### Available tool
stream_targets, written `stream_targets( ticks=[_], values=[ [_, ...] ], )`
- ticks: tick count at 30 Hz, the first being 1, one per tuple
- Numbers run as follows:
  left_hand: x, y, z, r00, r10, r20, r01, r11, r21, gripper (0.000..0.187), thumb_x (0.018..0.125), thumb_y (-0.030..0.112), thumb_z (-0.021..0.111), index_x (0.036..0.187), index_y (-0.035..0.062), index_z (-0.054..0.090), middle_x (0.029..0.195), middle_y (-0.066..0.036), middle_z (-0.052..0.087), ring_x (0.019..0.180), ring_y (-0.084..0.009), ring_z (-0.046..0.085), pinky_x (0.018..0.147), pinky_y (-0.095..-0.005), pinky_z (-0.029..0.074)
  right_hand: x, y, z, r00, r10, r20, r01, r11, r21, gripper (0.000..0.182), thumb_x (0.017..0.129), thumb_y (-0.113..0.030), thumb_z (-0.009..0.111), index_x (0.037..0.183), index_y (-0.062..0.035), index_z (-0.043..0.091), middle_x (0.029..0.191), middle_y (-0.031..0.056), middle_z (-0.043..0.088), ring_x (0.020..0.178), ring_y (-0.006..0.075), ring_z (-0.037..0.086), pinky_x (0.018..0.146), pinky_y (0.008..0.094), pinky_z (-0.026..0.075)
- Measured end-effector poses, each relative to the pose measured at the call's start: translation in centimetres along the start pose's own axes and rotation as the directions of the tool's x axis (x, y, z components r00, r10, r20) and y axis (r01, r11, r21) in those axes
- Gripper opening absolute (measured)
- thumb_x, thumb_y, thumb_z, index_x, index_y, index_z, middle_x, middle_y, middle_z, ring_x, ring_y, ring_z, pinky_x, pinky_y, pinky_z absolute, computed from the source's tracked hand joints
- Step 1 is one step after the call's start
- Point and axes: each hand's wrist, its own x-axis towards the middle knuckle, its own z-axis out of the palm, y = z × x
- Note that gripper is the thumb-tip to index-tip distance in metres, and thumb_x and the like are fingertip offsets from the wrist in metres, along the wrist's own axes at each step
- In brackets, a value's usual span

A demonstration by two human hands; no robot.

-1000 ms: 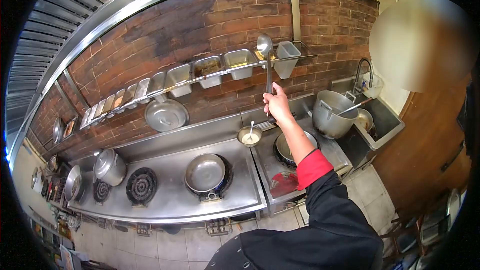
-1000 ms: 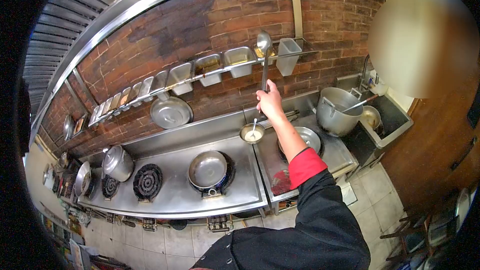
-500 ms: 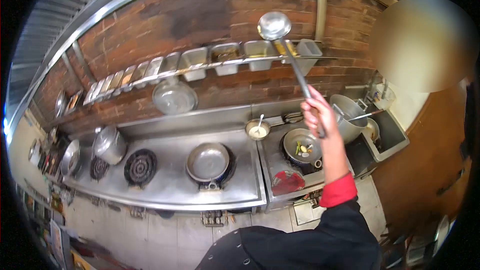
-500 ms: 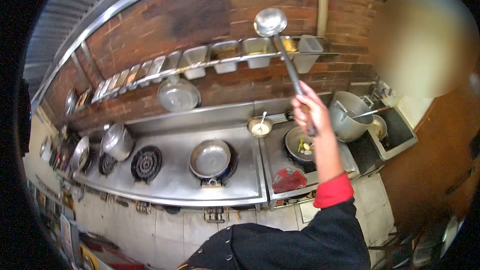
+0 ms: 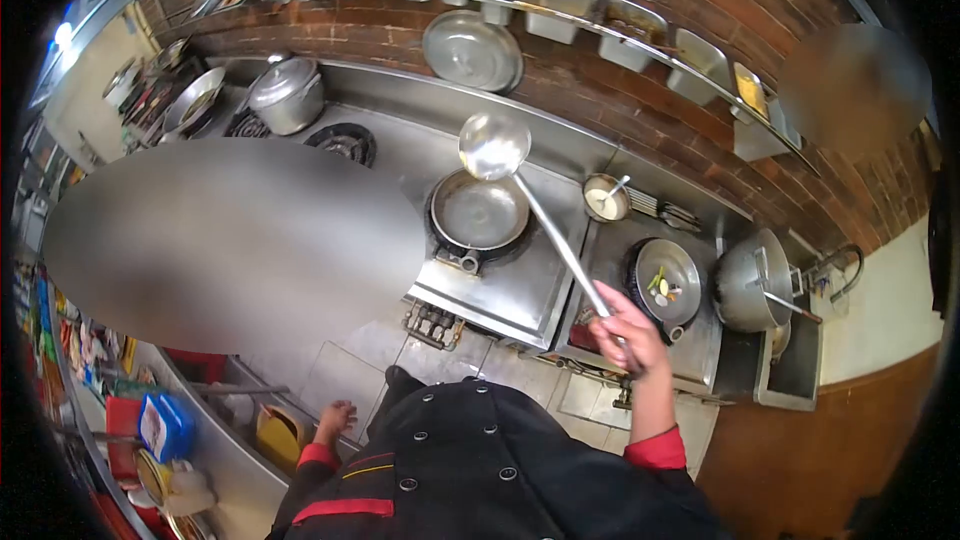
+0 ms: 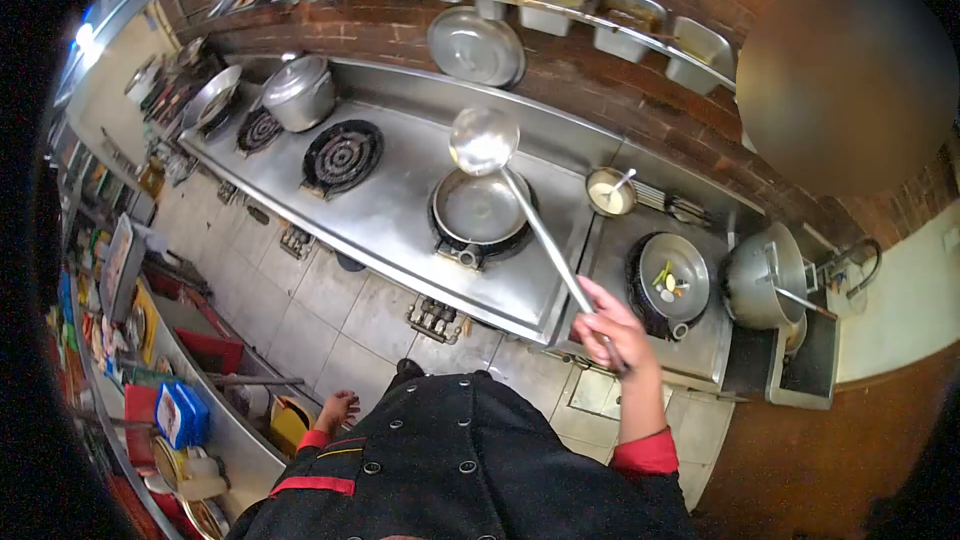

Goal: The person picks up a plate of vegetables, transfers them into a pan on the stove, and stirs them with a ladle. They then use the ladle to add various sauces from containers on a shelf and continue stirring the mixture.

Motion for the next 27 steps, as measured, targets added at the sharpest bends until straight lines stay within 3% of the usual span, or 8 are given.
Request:
stream_targets(
  ticks=[8,15,18,19,22,24,25,27],
  values=[
    [-2.9,-9.0,2.0,0.993,0.021,-0.114,-0.076,0.863,-0.5,0.022,0.089,0.009,0.06,0.11,0.0066,0.055,0.087,-0.006,0.066,0.066,-0.0178,0.063,0.053,-0.0315,0.049,14.3,16.0,-6.4,0.953,-0.286,-0.102,-0.024,0.262,-0.965,0.062,0.088,-0.014,0.063,0.146,-0.0169,0.041,0.072,0.0074,0.058,0.059,0.018,0.057,0.059,0.0342,0.047],
    [-11.4,-14.0,4.8,0.995,0.094,-0.042,-0.081,0.966,0.246,0.02,0.09,0.021,0.059,0.105,0.0081,0.063,0.093,-0.008,0.068,0.074,-0.0269,0.066,0.062,-0.0382,0.053,14.1,16.5,-7.7,0.947,-0.289,-0.144,-0.079,0.226,-0.971,0.06,0.085,-0.014,0.064,0.142,-0.0141,0.046,0.078,0.0156,0.064,0.069,0.0262,0.063,0.071,0.0381,0.05],
    [-11.3,-21.6,4.3,0.972,0.168,0.161,-0.23,0.807,0.544,0.027,0.088,0.029,0.06,0.106,0.0104,0.066,0.099,-0.01,0.07,0.084,-0.0336,0.067,0.072,-0.0448,0.054,14.6,17.1,-8.3,0.948,-0.25,-0.196,-0.119,0.291,-0.949,0.058,0.084,-0.013,0.062,0.141,-0.0107,0.047,0.093,0.0185,0.069,0.082,0.0236,0.066,0.078,0.0351,0.051],
    [-9.2,-25.5,4.4,0.681,0.654,0.329,-0.526,0.125,0.842,0.029,0.087,0.032,0.059,0.107,0.0114,0.066,0.098,-0.012,0.069,0.089,-0.0342,0.067,0.076,-0.0489,0.053,13.5,15.1,-4.6,0.955,-0.18,-0.234,-0.161,0.347,-0.924,0.058,0.084,-0.008,0.063,0.139,-0.0053,0.047,0.112,0.025,0.066,0.101,0.0295,0.067,0.088,0.0363,0.049],
    [-10.1,-20.2,5.3,0.964,0.238,-0.115,-0.125,0.794,0.595,0.023,0.082,0.025,0.058,0.095,0.0087,0.067,0.089,-0.016,0.066,0.082,-0.0348,0.064,0.07,-0.0466,0.051,14.1,17.2,-7.8,0.967,-0.152,-0.203,-0.13,0.393,-0.91,0.061,0.087,0.001,0.059,0.145,-0.0077,0.041,0.122,0.0154,0.065,0.096,0.0229,0.066,0.084,0.0343,0.051],
    [-14.7,-13.0,5.6,0.924,0.222,-0.31,-0.074,0.902,0.424,0.03,0.091,0.037,0.054,0.089,0.0101,0.067,0.089,-0.017,0.067,0.079,-0.0352,0.065,0.072,-0.0476,0.053,13.1,15.9,-5.0,0.978,-0.121,-0.172,-0.087,0.511,-0.855,0.061,0.087,0.003,0.058,0.145,-0.0103,0.042,0.113,0.0118,0.065,0.078,0.0184,0.062,0.052,0.0306,0.052],
    [-8.6,-18.6,4.5,0.821,0.537,-0.192,-0.223,0.612,0.759,0.03,0.09,0.037,0.057,0.088,0.0088,0.066,0.086,-0.014,0.068,0.078,-0.035,0.065,0.07,-0.0478,0.052,12.7,15.2,-4.0,0.976,-0.07,-0.206,-0.137,0.539,-0.831,0.061,0.088,0.002,0.058,0.145,-0.0102,0.041,0.112,0.0128,0.064,0.071,0.0168,0.061,0.046,0.0307,0.05],
    [-12.1,-12.0,4.8,0.9,0.1,-0.424,-0.121,0.992,-0.023,0.035,0.084,0.03,0.069,0.106,0.0031,0.066,0.078,-0.008,0.069,0.067,-0.0169,0.064,0.06,-0.0329,0.05,12.7,14.6,-3.4,0.983,0.005,-0.181,-0.16,0.495,-0.854,0.062,0.088,0.001,0.057,0.146,-0.0091,0.038,0.111,0.0169,0.064,0.059,0.0176,0.058,0.045,0.031,0.048]
  ],
)
